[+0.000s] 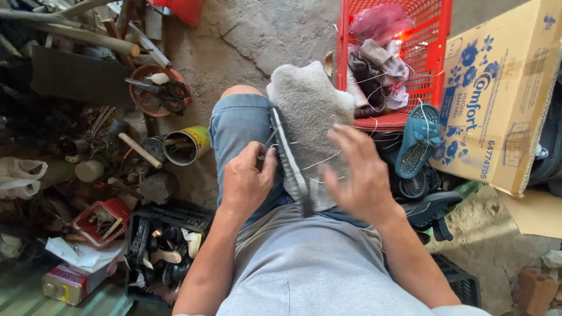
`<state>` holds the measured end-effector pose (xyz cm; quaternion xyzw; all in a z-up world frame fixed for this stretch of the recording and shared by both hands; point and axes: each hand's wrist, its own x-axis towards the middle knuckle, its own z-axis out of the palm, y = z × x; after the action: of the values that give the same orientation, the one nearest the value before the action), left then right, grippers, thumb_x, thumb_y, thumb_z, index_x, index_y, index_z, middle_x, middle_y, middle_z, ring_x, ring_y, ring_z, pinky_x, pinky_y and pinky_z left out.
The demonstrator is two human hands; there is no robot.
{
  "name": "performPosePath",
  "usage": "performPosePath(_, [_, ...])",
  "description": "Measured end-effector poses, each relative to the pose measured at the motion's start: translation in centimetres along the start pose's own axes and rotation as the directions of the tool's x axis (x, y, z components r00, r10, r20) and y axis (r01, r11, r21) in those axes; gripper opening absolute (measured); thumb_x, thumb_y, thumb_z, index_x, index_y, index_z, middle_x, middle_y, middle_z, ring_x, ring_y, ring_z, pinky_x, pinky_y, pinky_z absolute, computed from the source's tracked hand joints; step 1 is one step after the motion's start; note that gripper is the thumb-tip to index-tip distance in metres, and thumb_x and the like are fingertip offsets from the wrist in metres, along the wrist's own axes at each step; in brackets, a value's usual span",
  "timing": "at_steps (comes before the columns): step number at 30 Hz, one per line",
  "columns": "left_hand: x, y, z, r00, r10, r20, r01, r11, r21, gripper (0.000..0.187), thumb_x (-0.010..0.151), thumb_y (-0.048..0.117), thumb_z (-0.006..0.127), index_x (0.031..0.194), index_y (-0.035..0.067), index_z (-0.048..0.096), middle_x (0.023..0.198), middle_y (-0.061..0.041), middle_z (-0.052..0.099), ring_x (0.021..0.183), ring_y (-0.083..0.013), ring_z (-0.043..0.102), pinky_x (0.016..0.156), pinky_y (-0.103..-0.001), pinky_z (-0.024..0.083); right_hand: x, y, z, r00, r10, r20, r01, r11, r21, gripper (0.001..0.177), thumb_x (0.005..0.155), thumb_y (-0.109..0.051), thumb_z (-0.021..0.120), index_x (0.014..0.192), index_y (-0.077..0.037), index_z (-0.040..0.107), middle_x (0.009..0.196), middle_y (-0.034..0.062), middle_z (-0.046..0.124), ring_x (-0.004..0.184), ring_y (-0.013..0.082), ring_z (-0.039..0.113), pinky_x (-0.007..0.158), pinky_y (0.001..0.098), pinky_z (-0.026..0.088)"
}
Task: Hand-stitching a replacement sole onto a shoe using a needle and thread in a workshop.
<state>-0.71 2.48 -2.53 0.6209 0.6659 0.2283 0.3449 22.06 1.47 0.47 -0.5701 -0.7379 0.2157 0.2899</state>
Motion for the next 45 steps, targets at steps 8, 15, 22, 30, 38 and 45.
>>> performPosePath(8, [-0.3,0.0,0.6,0.988,-0.1,0.12,0.119,0.979,-0.167,0.027,0.095,0.021,0.063,0.07,0.013,0.058,0.042,-0.009,0.051,0.037,-0.0284,0.052,0.04,-0.036,0.042,-0.5,-3.7,2.8,0.997,0.062,-0.039,-0.039,0.897,0.441,0.093,0.076,-0.032,0.089,0.15,0.005,0.046,0.14,0.0219,0.063,0.119,0.0392,0.067,0.1,0.0466,0.055])
performPosePath(15, [-0.8,0.3,0.5,0.948,-0.201,0.246,0.311,0.742,-0.594,0.024,0.094,0.017,0.065,0.071,0.012,0.066,0.044,-0.002,0.051,0.044,-0.0054,0.042,0.039,-0.021,0.034,-4.1,2.1,5.9,0.94,0.255,-0.229,-0.091,0.83,0.55,0.041,0.086,0.003,0.07,0.127,0.005,0.067,0.119,0.0189,0.072,0.103,0.0247,0.07,0.087,0.0353,0.057])
performPosePath(22, [-1.4,2.3,-2.3,0.986,0.122,0.112,-0.092,0.966,-0.241,0.037,0.104,0.015,0.051,0.14,0.019,0.06,0.087,-0.014,0.062,0.072,-0.0369,0.068,0.065,-0.045,0.055,-7.5,7.9,7.3,0.675,0.728,-0.118,-0.313,0.427,0.848,0.039,0.093,0.004,0.068,0.131,0.004,0.062,0.11,0.008,0.069,0.087,0.0131,0.071,0.071,0.027,0.062])
performPosePath(30, [-2.5,0.9,0.3,0.963,0.259,0.072,-0.252,0.963,-0.096,0.043,0.103,0.015,0.057,0.143,0.03,0.063,0.088,-0.003,0.069,0.068,-0.0312,0.071,0.059,-0.039,0.057,-7.5,7.9,6.9,0.696,0.718,-0.023,-0.265,0.286,0.921,0.037,0.096,-0.001,0.062,0.134,-0.003,0.057,0.097,0.0114,0.073,0.075,0.0285,0.077,0.06,0.0368,0.068])
performPosePath(38, [-1.9,1.0,0.8,0.96,0.276,0.055,-0.268,0.956,-0.115,0.043,0.101,0.013,0.06,0.141,0.029,0.066,0.082,-0.004,0.065,0.065,-0.0314,0.069,0.057,-0.039,0.056,-6.6,6.3,6.0,0.684,0.727,-0.07,-0.283,0.353,0.892,0.039,0.094,0.0,0.066,0.133,-0.003,0.062,0.101,0.0042,0.073,0.082,0.018,0.076,0.064,0.0251,0.065])
performPosePath(45, [-1.4,0.3,1.8,0.977,0.202,-0.062,-0.204,0.825,-0.527,0.044,0.105,0.008,0.056,0.148,0.019,0.06,0.077,-0.003,0.058,0.066,-0.0114,0.054,0.063,-0.028,0.052,-9.7,12.1,7.9,0.71,0.7,-0.072,-0.215,0.314,0.925,0.02,0.096,-0.001,0.064,0.116,0.0,0.064,0.078,0.0136,0.071,0.066,0.0276,0.076,0.054,0.0316,0.067])
